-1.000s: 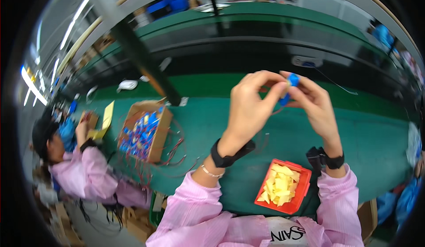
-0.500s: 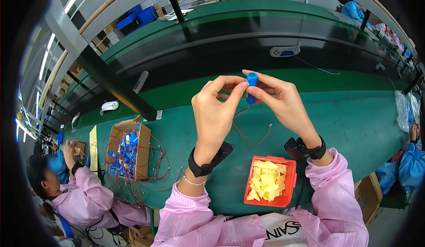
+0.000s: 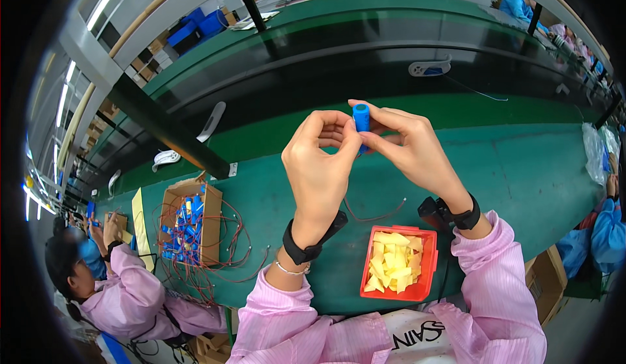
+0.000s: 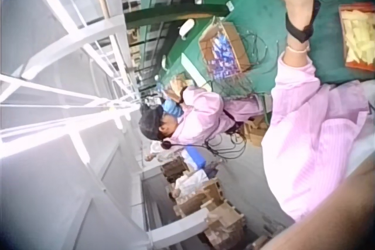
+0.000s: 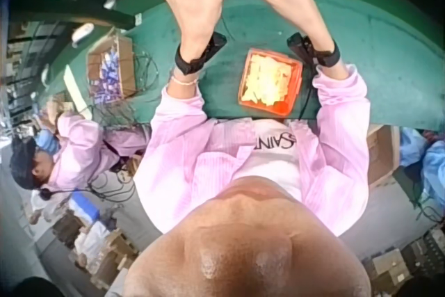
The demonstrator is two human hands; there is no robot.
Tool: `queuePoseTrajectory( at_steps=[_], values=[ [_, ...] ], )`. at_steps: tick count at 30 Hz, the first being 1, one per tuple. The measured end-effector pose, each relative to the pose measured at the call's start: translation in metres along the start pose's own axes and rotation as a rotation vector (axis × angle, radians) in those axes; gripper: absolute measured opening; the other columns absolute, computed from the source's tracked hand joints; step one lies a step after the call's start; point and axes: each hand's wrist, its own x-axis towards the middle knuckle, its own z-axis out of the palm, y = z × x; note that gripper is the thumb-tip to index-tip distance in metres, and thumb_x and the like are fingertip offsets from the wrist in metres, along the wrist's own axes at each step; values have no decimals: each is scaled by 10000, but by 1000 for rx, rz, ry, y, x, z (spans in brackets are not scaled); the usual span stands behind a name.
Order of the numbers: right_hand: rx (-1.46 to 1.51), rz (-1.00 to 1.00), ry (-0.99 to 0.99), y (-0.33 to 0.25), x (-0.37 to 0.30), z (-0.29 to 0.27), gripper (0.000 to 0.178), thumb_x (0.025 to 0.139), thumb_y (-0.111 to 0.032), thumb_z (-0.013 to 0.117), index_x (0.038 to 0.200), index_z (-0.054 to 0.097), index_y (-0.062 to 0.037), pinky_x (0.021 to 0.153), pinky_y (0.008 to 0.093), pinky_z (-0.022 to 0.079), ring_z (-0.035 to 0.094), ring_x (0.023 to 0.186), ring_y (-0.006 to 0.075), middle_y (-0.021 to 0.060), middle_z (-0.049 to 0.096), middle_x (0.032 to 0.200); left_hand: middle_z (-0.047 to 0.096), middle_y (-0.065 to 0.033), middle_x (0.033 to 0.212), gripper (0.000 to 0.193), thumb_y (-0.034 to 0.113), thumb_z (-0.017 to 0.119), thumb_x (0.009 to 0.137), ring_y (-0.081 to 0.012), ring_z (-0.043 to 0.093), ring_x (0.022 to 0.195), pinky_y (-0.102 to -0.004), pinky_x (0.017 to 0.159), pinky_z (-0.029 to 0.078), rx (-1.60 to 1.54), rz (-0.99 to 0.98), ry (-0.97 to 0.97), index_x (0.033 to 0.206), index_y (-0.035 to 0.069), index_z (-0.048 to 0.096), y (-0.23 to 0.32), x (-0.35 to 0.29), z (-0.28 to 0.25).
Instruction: Assemble a battery inside a plastic housing and apply a protective sheet layer.
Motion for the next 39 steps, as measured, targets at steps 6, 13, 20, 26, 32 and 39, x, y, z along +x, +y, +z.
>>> queuePoseTrajectory(
  at_steps=[6,13,20,26,32,39],
  values=[
    [174,8,15,1,0,3,434,919,-83,629,1328,525,15,769,303,573,668,936,181,136,674,1098,623,-39,823,111,78,588,918,-79,584,712,-233,668,493,-311,-153,-67,937,-31,590,-9,3,-2],
    [493,180,-24,1,5,-10,446,935,-122,628,1325,505,57,810,297,553,653,961,161,126,667,1102,636,-44,871,214,184,557,971,-92,591,764,-249,732,486,-590,-268,-126,1013,-21,601,-7,8,0],
    [558,175,-93,-5,3,-19,418,916,-127,656,1268,544,69,816,293,542,659,894,153,106,656,1047,654,-96,937,204,167,558,983,-142,636,830,-269,761,520,-645,-194,-132,1054,-24,550,-7,9,-6],
    [630,157,146,-5,5,-68,419,925,-140,629,1276,518,61,881,336,526,665,948,219,122,642,1053,636,-61,884,115,105,555,966,-95,593,811,-250,714,486,-318,-217,-469,1014,1,574,7,2,-40],
    [605,43,320,-1,0,-113,368,944,-120,593,1251,519,69,938,331,496,631,1042,237,159,610,1162,703,-128,936,263,240,610,915,-214,668,869,-351,792,517,226,-36,-1047,1038,33,715,-25,14,-38],
    [431,-37,373,-37,-10,-113,393,944,-117,587,1276,509,78,868,323,523,648,983,227,158,619,1136,680,-227,1013,593,499,624,845,-374,646,1003,-430,868,496,1089,-256,-226,1178,10,620,-278,166,-107]
  ],
)
